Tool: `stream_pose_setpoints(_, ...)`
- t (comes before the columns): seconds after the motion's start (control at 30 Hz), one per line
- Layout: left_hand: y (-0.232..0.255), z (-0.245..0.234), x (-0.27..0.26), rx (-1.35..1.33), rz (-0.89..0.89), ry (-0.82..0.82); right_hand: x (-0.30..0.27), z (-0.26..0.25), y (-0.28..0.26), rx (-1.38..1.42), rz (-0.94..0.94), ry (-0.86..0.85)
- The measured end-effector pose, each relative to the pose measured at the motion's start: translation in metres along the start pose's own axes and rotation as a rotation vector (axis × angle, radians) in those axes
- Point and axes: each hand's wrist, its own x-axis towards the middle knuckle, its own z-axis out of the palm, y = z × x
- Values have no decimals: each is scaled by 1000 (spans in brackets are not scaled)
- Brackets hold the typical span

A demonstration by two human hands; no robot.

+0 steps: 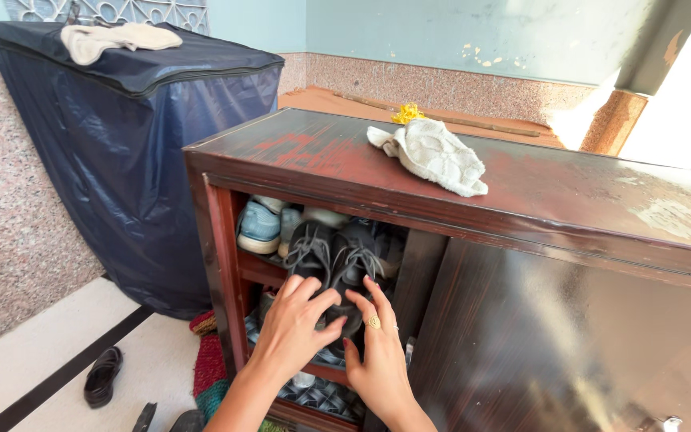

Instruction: The person organizes various shoes by picking them up from the floor and placing them into a wooden shoe cabinet. The person handles sneakers, sandals, and flats, arranging them on shelves inside the cabinet.

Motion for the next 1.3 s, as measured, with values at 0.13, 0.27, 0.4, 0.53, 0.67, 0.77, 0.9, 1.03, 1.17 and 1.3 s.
stream_pose_setpoints(0.13, -4, 15, 24, 76, 135, 36, 8, 7, 25, 22, -36, 69)
stream_pose_setpoints(0.27, -3, 23, 28, 108, 181, 48, 7, 13, 32, 49, 45, 70)
stream_pose_setpoints(0.4, 2, 29, 4, 134, 198, 106, 5, 14, 32, 38, 55, 90)
stream_pose_setpoints(0.53, 1, 30, -14, 218, 243, 236, 3, 15, 24, 70, 38, 66)
stream_pose_setpoints(0.67, -4, 26, 1, 159, 271, 211, 4, 16, 22, 45, 6, 135)
stream_pose_setpoints(0.77, -3, 28, 25, 132, 301, 212, 4, 19, 28, 62, 17, 163)
stream_pose_setpoints(0.9, -8, 43, 62, 90, 284, 199, 2, 23, 37, -24, -16, 185)
stream_pose_setpoints(1.03, -22, 66, 93, 97, 320, 247, 2, 26, 40, -52, -30, 130)
stream_pose_setpoints(1.17, -41, 93, 122, 154, 227, 154, 1, 27, 39, -23, 53, 72)
stream_pose_setpoints(1.3, -56, 117, 141, 249, 201, 49, 1, 27, 38, 28, 160, 16)
